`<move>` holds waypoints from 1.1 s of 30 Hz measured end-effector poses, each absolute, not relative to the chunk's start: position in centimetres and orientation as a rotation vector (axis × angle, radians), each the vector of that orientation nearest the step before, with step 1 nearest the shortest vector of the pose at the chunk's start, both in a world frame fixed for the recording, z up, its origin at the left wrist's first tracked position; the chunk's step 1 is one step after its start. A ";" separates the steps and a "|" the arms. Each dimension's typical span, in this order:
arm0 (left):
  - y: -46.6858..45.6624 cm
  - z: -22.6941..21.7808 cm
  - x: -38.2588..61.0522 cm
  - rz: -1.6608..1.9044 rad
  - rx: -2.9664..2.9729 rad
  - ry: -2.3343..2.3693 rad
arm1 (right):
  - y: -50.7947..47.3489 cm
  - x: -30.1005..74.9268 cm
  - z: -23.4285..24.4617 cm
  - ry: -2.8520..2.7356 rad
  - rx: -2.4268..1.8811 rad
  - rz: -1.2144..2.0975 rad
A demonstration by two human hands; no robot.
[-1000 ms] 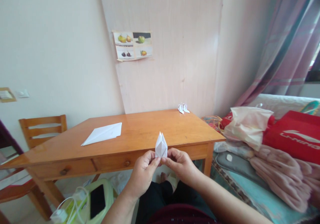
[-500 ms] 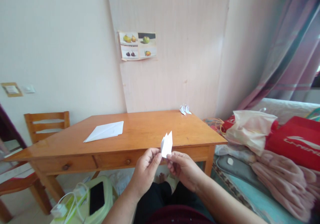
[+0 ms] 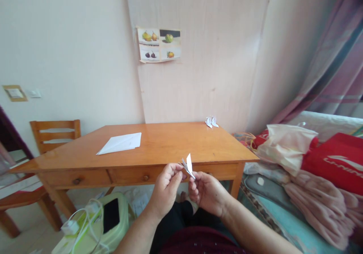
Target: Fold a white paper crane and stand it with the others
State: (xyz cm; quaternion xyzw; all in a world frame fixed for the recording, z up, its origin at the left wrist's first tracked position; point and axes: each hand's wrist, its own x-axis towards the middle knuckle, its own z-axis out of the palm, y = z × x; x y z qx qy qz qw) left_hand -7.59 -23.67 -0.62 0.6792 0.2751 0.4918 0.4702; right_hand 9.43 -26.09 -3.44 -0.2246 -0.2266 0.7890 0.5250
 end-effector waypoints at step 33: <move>-25.1 0.6 -7.5 1.117 1.683 0.607 | -26.6 9.0 -3.7 -0.728 -0.462 1.815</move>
